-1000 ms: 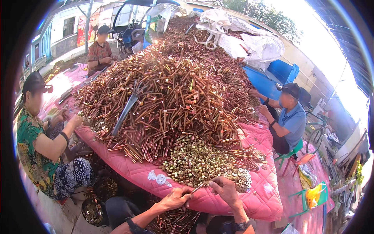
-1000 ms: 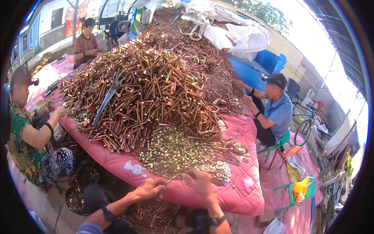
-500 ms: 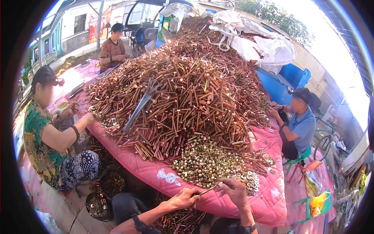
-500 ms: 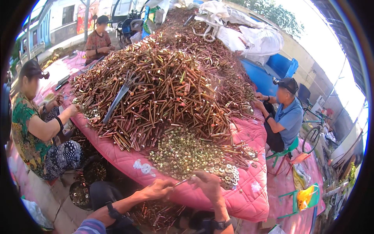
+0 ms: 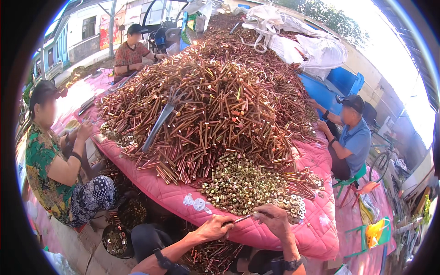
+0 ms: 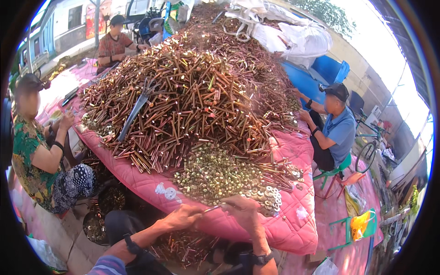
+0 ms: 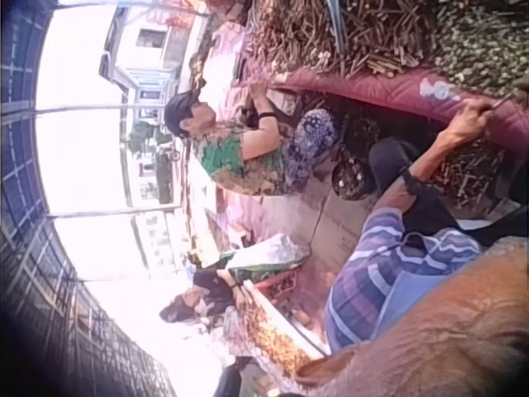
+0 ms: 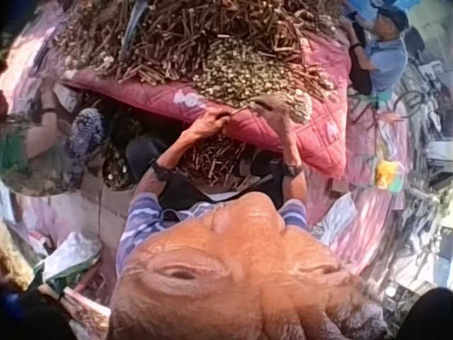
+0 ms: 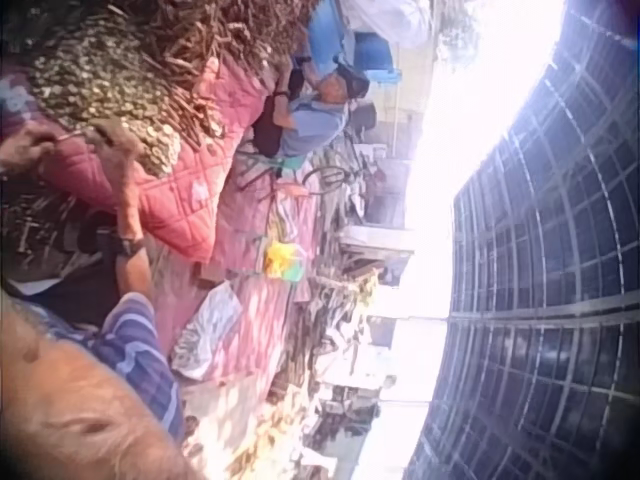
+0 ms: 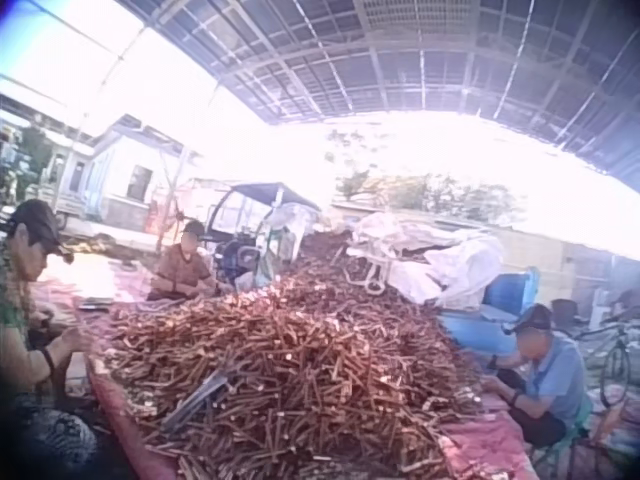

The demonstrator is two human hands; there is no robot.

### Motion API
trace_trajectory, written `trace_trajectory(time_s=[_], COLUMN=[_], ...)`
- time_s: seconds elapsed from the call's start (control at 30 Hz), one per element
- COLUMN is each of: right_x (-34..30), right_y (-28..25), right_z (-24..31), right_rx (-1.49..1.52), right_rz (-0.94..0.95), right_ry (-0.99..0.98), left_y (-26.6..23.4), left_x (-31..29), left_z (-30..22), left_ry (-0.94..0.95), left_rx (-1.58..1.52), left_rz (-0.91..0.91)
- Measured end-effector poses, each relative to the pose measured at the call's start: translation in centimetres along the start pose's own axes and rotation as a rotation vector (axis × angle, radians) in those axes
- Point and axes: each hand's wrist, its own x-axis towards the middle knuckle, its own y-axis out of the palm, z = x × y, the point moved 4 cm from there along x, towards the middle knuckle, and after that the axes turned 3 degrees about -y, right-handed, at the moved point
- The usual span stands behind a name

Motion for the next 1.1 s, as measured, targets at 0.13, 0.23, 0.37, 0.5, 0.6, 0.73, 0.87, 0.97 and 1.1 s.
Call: trace_trajectory(time_s=[0.13,0.23,0.37,0.5,0.6,0.73,0.87,0.97,1.1], right_x=[-0.2,-0.5,-0.4,-0.2,0.4,0.5,0.1,-0.1,-0.2], right_y=[0.5,0.8,0.6,0.5,0.2,0.3,0.3,0.5,0.9], right_z=[0.5,0.8,0.8,-0.4,0.1,-1.1,-1.2,-1.2,-0.5], right_rx=[0.013,0.037,-0.053,0.017,0.158,0.228,0.304,0.325,0.323], right_rz=[0.005,0.012,-0.003,-0.022,-0.022,-0.018,-0.054,-0.057,-0.07], right_ry=[-0.041,-0.05,-0.095,0.04,0.064,0.082,0.102,0.109,0.101], left_y=[-0.2,-0.2,-0.2,-0.5,-0.8,-0.5,-0.6,-0.7,-1.0], left_x=[-0.5,-1.1,-0.8,-0.1,-0.4,0.1,0.1,0.1,-0.1], left_z=[-0.2,-0.4,0.0,-0.3,-0.9,0.1,0.1,0.5,0.6], left_ry=[-0.017,-0.027,-0.057,-0.071,-0.03,-0.038,-0.008,-0.001,-0.019], left_rx=[0.047,0.016,0.009,0.034,-0.094,-0.358,-0.422,-0.466,-0.475], left_rz=[-0.016,-0.007,0.002,-0.035,-0.02,0.026,-0.026,-0.091,-0.135])
